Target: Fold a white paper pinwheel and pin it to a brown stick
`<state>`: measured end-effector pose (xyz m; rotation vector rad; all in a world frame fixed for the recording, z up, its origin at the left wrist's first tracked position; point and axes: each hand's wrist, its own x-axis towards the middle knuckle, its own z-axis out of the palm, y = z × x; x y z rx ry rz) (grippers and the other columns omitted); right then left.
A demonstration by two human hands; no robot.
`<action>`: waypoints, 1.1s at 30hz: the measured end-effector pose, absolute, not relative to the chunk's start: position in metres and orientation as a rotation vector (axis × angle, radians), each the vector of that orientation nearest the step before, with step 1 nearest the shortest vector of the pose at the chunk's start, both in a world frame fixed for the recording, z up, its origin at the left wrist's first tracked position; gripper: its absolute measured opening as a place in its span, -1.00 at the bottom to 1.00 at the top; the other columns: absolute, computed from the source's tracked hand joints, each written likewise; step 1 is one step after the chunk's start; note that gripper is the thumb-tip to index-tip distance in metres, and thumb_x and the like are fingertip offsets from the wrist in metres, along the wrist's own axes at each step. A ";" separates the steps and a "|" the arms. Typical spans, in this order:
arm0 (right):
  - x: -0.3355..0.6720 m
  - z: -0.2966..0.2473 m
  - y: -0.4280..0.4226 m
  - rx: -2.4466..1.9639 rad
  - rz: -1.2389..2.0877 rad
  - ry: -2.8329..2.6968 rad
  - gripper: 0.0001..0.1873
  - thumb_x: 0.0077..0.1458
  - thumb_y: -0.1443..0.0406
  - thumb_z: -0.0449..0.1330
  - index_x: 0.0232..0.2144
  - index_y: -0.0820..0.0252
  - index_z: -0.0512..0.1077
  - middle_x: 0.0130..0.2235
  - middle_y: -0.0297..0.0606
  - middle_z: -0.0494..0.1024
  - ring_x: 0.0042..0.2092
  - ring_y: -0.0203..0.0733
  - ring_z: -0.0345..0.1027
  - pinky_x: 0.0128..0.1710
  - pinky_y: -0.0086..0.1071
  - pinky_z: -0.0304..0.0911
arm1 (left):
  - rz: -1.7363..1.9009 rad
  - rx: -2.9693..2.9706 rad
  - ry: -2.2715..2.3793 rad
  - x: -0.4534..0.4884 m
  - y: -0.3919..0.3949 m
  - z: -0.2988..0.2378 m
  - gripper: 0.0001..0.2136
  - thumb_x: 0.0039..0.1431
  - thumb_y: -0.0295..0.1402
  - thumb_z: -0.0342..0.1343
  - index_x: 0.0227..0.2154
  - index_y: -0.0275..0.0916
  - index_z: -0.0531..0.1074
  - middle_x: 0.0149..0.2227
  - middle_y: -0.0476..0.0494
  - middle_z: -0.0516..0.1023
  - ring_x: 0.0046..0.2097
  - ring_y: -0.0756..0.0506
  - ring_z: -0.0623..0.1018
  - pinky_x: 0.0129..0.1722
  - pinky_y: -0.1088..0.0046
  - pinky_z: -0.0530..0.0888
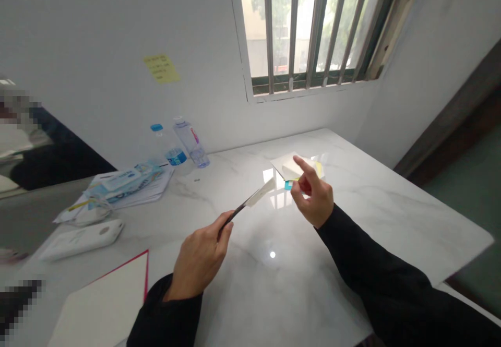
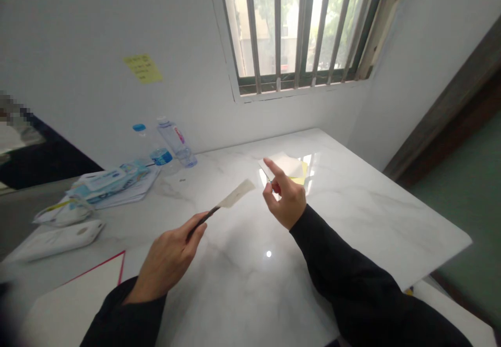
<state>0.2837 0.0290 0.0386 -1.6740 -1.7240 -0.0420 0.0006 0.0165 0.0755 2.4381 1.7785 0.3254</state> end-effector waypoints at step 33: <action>0.277 0.037 0.034 -1.712 -0.076 -1.747 -0.41 0.26 0.35 0.03 0.32 0.14 0.33 -0.46 -0.34 0.52 -0.41 -0.23 0.39 -0.24 -0.40 0.31 | 0.302 2.408 1.804 -0.001 0.016 0.077 -0.60 0.45 -0.14 -0.17 0.20 0.04 0.42 -0.07 -0.07 0.71 -0.10 -0.26 0.69 -0.18 0.34 0.46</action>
